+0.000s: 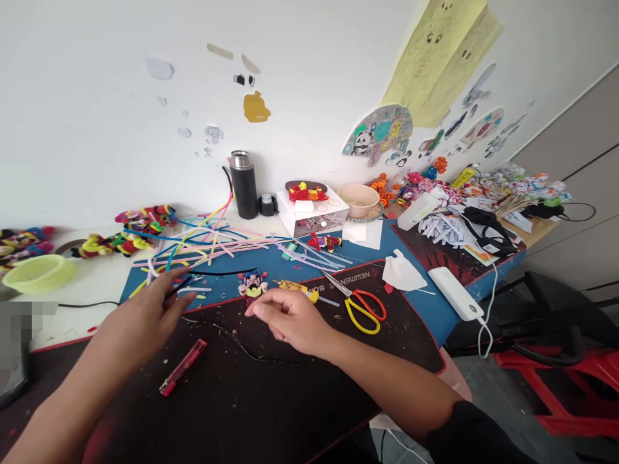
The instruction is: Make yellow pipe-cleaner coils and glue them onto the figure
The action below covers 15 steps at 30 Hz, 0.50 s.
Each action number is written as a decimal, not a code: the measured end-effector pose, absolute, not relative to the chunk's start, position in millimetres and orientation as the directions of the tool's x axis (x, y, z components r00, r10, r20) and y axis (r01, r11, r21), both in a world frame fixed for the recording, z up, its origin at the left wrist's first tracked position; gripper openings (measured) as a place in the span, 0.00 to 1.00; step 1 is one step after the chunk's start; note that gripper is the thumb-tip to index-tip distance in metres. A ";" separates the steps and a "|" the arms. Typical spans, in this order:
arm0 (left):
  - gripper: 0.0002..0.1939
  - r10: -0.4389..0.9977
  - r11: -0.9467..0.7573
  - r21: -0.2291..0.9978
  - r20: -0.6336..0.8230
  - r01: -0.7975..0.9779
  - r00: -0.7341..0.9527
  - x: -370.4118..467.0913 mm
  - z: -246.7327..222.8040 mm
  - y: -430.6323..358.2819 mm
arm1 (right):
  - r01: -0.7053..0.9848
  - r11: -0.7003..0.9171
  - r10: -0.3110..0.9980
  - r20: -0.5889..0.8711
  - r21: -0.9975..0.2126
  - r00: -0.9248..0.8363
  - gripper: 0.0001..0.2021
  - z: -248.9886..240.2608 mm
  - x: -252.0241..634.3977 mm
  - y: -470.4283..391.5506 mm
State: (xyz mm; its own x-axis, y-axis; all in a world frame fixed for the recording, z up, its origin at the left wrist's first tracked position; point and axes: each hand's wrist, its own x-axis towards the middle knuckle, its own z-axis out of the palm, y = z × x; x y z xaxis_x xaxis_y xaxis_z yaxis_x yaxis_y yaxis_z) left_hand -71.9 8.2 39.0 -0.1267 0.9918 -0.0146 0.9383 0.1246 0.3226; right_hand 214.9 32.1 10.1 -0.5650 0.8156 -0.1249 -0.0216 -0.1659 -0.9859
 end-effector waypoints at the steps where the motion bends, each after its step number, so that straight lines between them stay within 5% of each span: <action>1: 0.35 0.990 0.137 0.262 -0.052 0.955 -0.128 -66.6 37.3 14.7 | -0.017 -0.171 0.809 -0.131 -0.985 -0.572 0.21 10.0 214.7 26.0; 5: 0.34 0.991 0.098 0.045 -0.096 0.994 -0.093 -55.8 29.7 41.1 | 0.000 -0.190 0.786 -0.152 -0.982 -0.599 0.21 7.4 221.5 6.6; 15: 0.33 0.996 0.087 -0.082 -0.008 0.993 -0.087 -69.1 50.6 61.3 | -0.022 -0.300 0.788 -0.235 -0.954 -0.569 0.25 -14.5 252.2 -5.9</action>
State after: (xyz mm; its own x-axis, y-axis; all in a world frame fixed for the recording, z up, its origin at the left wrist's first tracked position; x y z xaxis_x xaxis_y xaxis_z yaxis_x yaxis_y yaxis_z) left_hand -69.1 61.3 50.6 -0.0875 0.9961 -0.0079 0.9929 0.0866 -0.0821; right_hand 252.2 -5.9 -14.5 -0.5692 0.7879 -0.2350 -0.0218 -0.3002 -0.9536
